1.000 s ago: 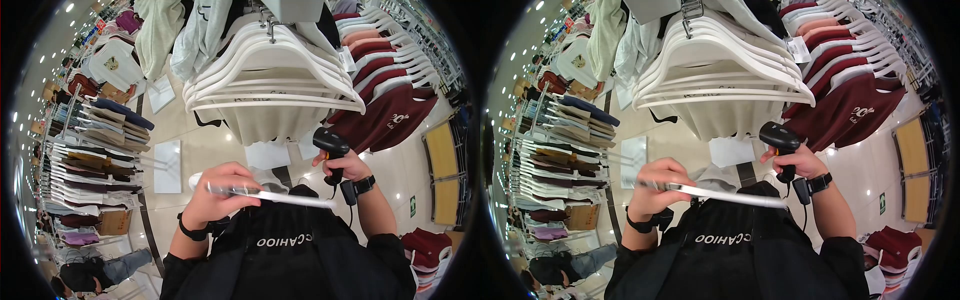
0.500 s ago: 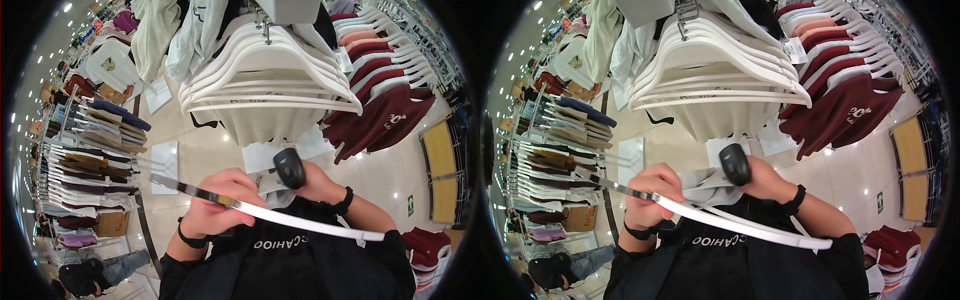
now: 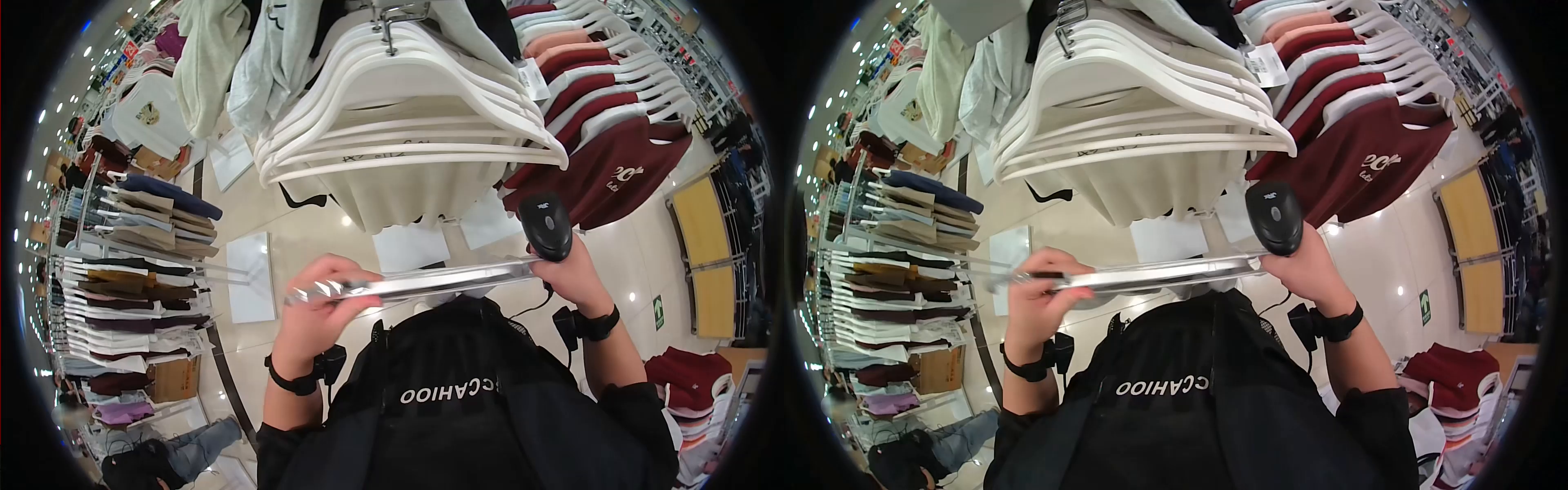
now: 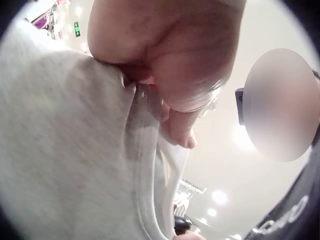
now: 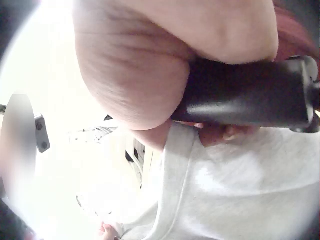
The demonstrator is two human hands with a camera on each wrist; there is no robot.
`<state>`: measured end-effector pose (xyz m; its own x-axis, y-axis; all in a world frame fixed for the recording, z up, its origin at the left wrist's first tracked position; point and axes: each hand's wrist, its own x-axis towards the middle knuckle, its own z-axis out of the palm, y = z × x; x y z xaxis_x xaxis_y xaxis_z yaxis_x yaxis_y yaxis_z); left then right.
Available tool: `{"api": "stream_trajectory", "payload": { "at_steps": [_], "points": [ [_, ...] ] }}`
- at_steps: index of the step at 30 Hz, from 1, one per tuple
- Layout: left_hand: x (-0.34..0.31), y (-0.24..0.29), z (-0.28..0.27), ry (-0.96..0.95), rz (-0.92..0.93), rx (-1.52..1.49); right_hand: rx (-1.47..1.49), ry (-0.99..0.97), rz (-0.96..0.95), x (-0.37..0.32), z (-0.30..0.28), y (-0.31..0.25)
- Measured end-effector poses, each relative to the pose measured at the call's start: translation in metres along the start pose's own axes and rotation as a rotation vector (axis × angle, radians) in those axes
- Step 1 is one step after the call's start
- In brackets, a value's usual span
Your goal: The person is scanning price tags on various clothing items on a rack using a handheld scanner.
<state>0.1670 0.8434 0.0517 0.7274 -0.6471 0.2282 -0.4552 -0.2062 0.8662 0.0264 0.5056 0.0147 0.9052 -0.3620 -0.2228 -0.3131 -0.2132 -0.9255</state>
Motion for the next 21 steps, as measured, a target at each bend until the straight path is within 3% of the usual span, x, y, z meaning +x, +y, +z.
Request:
{"api": "stream_trajectory", "payload": {
  "at_steps": [4,7,9,11,13,16,20,21],
  "points": [
    [0.01,-0.006,0.02,-0.054,0.13,-0.019,-0.024,0.012,-0.039,0.001,0.003,-0.006],
    [0.015,0.0,0.04,-0.119,0.177,0.086,0.016,-0.057,-0.06,-0.003,0.014,-0.024],
    [0.017,0.002,0.048,-0.141,0.198,0.142,-0.051,-0.178,-0.169,-0.005,0.024,-0.04],
    [0.016,0.0,0.053,-0.205,0.237,0.226,0.066,-0.208,-0.227,-0.008,0.041,-0.042],
    [0.014,-0.001,0.047,-0.171,0.194,0.172,0.016,-0.18,-0.288,-0.006,0.05,-0.046],
    [0.004,-0.016,0.042,0.088,0.121,0.018,-0.114,-0.138,-0.247,0.003,0.053,-0.033],
    [0.001,-0.015,0.043,0.111,0.153,0.076,-0.153,-0.129,-0.229,0.006,0.055,-0.038],
    [0.002,-0.006,0.049,0.048,0.057,0.077,-0.105,-0.158,-0.21,0.005,0.057,-0.038]
  ]
}}
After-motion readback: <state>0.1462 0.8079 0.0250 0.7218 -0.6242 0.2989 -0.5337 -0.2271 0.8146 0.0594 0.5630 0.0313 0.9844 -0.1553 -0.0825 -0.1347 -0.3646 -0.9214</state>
